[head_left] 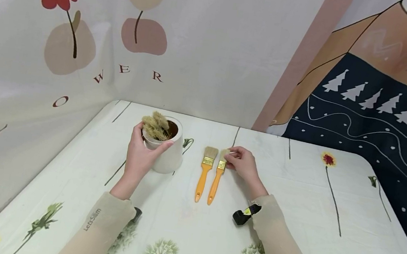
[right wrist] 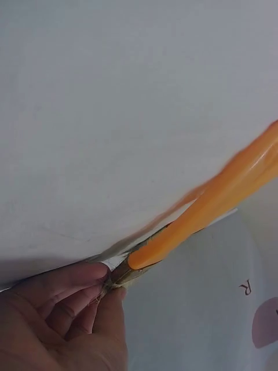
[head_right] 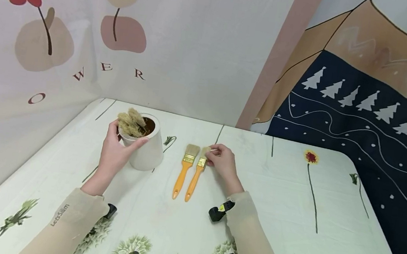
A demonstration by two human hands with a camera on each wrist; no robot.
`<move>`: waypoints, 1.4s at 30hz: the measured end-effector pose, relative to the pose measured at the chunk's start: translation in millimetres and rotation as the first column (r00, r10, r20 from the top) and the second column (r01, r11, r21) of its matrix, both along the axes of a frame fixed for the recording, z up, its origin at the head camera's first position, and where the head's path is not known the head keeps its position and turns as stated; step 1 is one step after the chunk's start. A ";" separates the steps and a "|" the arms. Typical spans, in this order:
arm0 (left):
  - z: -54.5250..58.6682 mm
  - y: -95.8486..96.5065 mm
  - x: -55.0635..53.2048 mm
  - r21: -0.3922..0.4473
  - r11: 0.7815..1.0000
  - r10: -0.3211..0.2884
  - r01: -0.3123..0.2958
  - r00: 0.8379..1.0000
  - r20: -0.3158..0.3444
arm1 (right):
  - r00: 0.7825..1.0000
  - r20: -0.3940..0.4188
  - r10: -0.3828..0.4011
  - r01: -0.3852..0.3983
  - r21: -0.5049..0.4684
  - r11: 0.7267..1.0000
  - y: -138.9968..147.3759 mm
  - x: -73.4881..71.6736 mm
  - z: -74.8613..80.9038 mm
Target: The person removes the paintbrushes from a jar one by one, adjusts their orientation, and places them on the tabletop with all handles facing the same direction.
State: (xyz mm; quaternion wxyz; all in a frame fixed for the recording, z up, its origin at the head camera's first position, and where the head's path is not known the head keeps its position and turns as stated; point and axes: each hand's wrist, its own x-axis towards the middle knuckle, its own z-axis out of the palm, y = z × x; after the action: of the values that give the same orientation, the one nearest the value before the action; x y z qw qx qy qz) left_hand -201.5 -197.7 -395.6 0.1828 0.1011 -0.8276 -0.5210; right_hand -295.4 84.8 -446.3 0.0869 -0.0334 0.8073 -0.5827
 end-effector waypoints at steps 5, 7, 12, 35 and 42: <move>0.2 0.4 -0.2 0.005 1.000 -0.001 0.001 1.000 -0.001 | 1.000 -0.029 0.003 -0.002 0.051 0.999 -1.3 -1.3 -1.6; 0.5 0.2 0.0 0.007 1.000 -0.001 0.001 1.000 -0.001 | 0.999 -0.042 0.003 0.000 0.077 0.997 -2.2 -1.8 -2.6; 1.2 0.1 0.8 0.011 1.000 -0.003 0.003 1.000 0.002 | 0.998 -0.056 0.003 0.004 0.123 0.992 -4.5 -1.5 -2.8; 0.1 0.1 0.4 0.010 1.000 -0.005 0.005 1.000 0.005 | 0.999 -0.035 -0.003 0.007 0.127 0.992 -2.7 -3.4 -1.6; -0.3 -0.1 -0.6 0.007 1.000 -0.003 0.003 1.000 0.006 | 1.000 0.009 -0.004 0.003 0.107 0.994 -1.3 -5.6 -2.4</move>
State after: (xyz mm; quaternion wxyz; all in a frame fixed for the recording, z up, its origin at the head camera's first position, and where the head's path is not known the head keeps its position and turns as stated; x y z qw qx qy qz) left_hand -202.2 -197.9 -395.9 0.1793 0.1022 -0.8265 -0.5238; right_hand -301.0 83.5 -448.7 0.0912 -0.0244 0.8370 -0.5391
